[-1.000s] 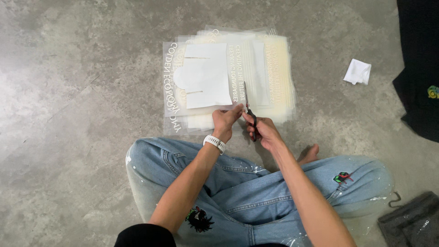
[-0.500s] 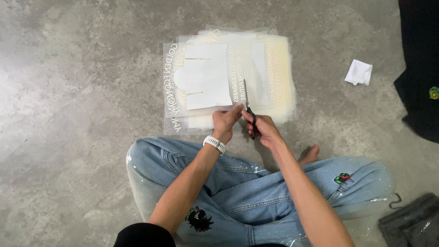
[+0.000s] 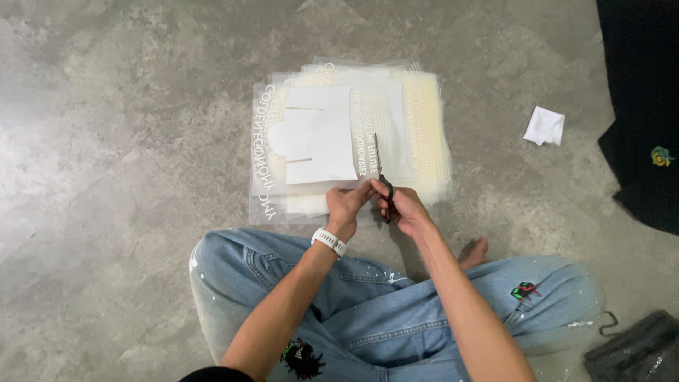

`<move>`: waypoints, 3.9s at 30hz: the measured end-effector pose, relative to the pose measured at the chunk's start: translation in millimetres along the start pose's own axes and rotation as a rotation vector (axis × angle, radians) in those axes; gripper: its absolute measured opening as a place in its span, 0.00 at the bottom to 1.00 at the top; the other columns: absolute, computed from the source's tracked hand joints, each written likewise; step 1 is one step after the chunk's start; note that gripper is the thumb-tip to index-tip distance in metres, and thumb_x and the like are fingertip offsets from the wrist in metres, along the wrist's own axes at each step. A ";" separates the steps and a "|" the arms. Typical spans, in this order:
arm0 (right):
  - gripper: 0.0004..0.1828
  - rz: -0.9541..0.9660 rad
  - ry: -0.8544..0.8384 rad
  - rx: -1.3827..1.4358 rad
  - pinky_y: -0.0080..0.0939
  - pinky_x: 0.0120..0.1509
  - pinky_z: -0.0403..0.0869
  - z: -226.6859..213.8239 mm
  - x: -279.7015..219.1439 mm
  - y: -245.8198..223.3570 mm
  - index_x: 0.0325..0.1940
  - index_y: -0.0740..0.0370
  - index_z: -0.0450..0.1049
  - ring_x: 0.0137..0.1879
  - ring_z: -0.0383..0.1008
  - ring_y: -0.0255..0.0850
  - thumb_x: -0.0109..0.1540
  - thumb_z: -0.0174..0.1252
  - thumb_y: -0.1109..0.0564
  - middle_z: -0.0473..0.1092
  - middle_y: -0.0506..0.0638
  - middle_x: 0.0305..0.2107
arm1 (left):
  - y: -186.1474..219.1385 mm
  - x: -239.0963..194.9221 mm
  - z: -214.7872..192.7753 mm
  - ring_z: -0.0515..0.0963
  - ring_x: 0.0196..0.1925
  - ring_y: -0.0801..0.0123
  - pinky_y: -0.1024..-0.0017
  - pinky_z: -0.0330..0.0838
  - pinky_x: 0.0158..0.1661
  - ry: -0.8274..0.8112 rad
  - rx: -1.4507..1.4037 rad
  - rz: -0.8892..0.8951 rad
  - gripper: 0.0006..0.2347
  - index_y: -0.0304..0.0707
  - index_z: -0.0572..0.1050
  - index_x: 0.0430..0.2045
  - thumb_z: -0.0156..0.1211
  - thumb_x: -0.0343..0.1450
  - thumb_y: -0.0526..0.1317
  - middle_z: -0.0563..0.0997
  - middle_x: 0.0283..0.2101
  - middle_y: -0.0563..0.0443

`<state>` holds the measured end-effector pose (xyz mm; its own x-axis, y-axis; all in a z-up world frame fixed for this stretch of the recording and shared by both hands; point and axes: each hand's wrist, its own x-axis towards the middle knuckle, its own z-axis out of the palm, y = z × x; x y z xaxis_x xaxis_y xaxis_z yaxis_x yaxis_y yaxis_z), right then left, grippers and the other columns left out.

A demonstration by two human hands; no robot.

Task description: The person sits on the floor and uses scissors to cut the edges of stacked transparent plastic sheets. They trim the sides of the stack, remove the cut strips, and place the finished sheets to the side.

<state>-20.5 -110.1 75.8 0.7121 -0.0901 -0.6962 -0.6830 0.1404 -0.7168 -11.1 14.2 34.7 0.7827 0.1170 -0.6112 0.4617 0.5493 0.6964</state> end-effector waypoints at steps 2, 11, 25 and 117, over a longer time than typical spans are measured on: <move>0.26 -0.009 0.002 -0.011 0.32 0.25 0.71 2.3 -4.0 -6.1 0.32 0.61 0.75 0.19 0.71 0.37 0.56 0.77 0.38 0.65 0.45 0.14 | 1.9 -5.0 2.6 0.83 0.31 0.63 0.67 0.84 0.38 0.009 -0.018 0.000 0.14 0.08 0.78 0.34 0.75 0.66 0.30 0.79 0.29 0.37; 0.26 -0.017 0.010 -0.041 0.33 0.28 0.69 5.0 17.3 -0.7 0.32 0.60 0.77 0.22 0.72 0.40 0.55 0.78 0.37 0.67 0.47 0.15 | 3.3 -4.8 4.2 0.85 0.28 0.63 0.71 0.84 0.37 0.042 -0.065 -0.036 0.12 0.18 0.80 0.35 0.76 0.66 0.32 0.82 0.29 0.39; 0.26 -0.015 0.015 -0.050 0.28 0.26 0.66 11.7 6.1 -23.8 0.32 0.62 0.77 0.21 0.72 0.38 0.54 0.78 0.38 0.66 0.47 0.14 | 8.8 -7.2 -0.7 0.85 0.24 0.68 0.81 0.81 0.30 0.017 0.021 -0.062 0.18 0.23 0.81 0.43 0.80 0.64 0.37 0.86 0.32 0.38; 0.27 -0.133 0.094 0.143 0.26 0.25 0.55 -4.8 93.9 -104.8 0.27 0.54 0.68 0.21 0.65 0.32 0.54 0.79 0.39 0.64 0.44 0.17 | 31.5 -81.5 21.9 0.86 0.27 0.64 0.76 0.84 0.35 -0.047 0.005 -0.172 0.19 0.17 0.79 0.43 0.78 0.65 0.34 0.85 0.31 0.36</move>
<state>117.2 -138.1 85.3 0.7715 -0.2073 -0.6015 -0.5496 0.2592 -0.7942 -51.2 3.9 114.7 0.7106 -0.0171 -0.7034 0.5924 0.5540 0.5849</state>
